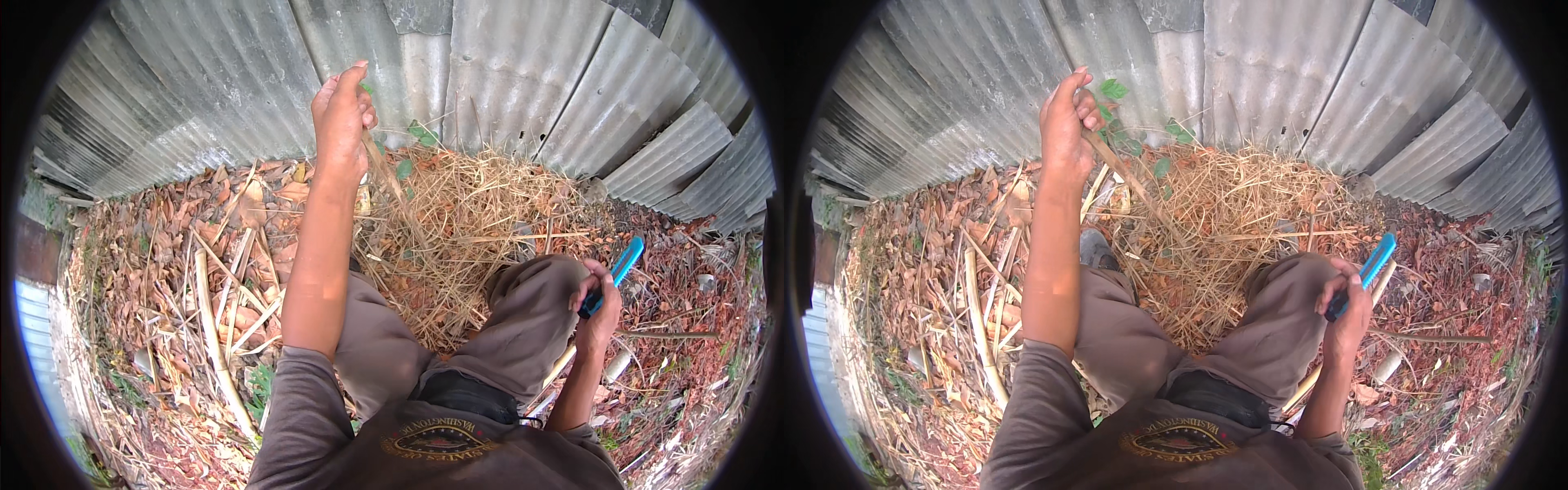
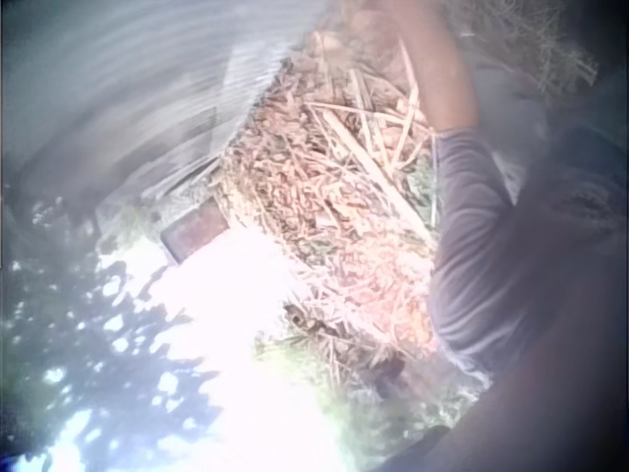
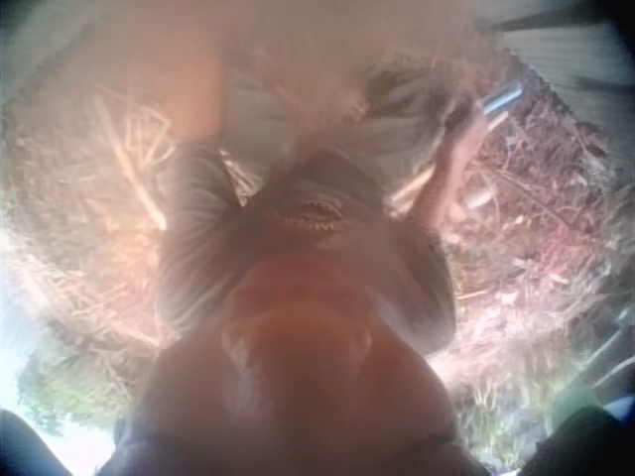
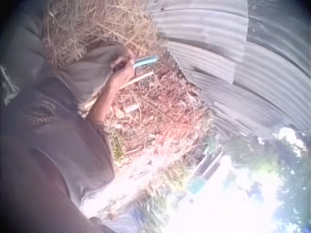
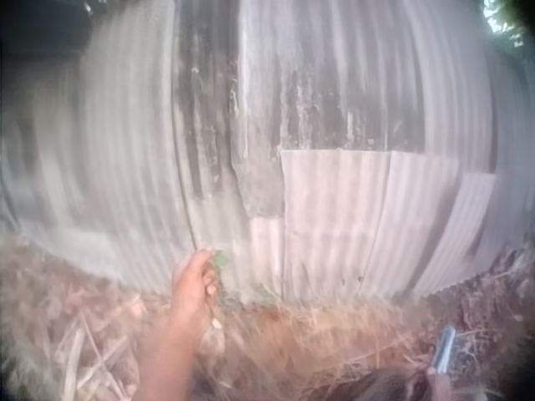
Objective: The person sits on the ground and uses a blue utility knife to cut and split thin bamboo sticks. They hold the sticks with one hand and carefully slice along their length to create thinner strips, occasionally adjusting their grip and the position of the bamboo.
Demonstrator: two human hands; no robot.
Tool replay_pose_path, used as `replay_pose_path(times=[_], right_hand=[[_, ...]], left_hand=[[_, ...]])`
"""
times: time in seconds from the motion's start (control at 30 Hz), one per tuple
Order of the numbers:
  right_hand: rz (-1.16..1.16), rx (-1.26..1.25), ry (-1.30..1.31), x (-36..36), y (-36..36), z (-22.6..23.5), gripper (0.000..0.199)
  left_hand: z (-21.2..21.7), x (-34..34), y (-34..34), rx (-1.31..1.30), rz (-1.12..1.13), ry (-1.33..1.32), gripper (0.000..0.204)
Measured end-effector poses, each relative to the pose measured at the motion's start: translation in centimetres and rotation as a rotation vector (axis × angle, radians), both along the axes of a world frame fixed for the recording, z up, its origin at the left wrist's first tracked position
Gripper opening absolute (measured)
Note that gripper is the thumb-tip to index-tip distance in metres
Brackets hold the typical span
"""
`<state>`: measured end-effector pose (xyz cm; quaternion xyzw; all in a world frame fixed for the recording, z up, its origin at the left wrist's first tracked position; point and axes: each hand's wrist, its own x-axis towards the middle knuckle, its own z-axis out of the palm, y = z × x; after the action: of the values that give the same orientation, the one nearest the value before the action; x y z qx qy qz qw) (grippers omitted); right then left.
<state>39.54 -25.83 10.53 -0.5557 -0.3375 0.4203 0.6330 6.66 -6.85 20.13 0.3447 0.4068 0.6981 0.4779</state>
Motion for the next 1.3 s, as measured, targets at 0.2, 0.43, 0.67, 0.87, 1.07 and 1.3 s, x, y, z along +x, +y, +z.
replay_pose_path(times=[0.2, 0.43, 0.67, 0.87, 1.07, 1.3], right_hand=[[0.757, -0.147, 0.165, -16.2, 6.7, 0.2, 0.033], [0.779, -0.101, 0.652, -19.0, 7.0, -0.2, 0.04], [0.838, -0.111, 0.682, -18.3, 7.0, -2.6, 0.044], [0.736, -0.1, 0.719, -17.3, 6.8, -2.6, 0.046], [0.664, -0.051, 0.73, -15.0, 7.1, -3.7, 0.052], [0.412, -0.055, 0.797, -15.3, 7.0, -3.4, 0.031]], left_hand=[[-0.9, -0.5, 0.4, 0.044, 0.014, -0.044, 0.02], [-0.6, -1.4, -1.2, 0.03, 0.023, -0.014, 0.022], [-0.3, -0.9, -1.9, 0.024, 0.007, 0.004, 0.025], [0.5, -3.0, -2.2, 0.034, 0.103, -0.012, 0.024], [2.6, -6.7, -4.5, 0.171, 0.23, -0.11, 0.019], [3.4, -8.5, -8.9, 0.389, 0.185, -0.343, 0.016]])
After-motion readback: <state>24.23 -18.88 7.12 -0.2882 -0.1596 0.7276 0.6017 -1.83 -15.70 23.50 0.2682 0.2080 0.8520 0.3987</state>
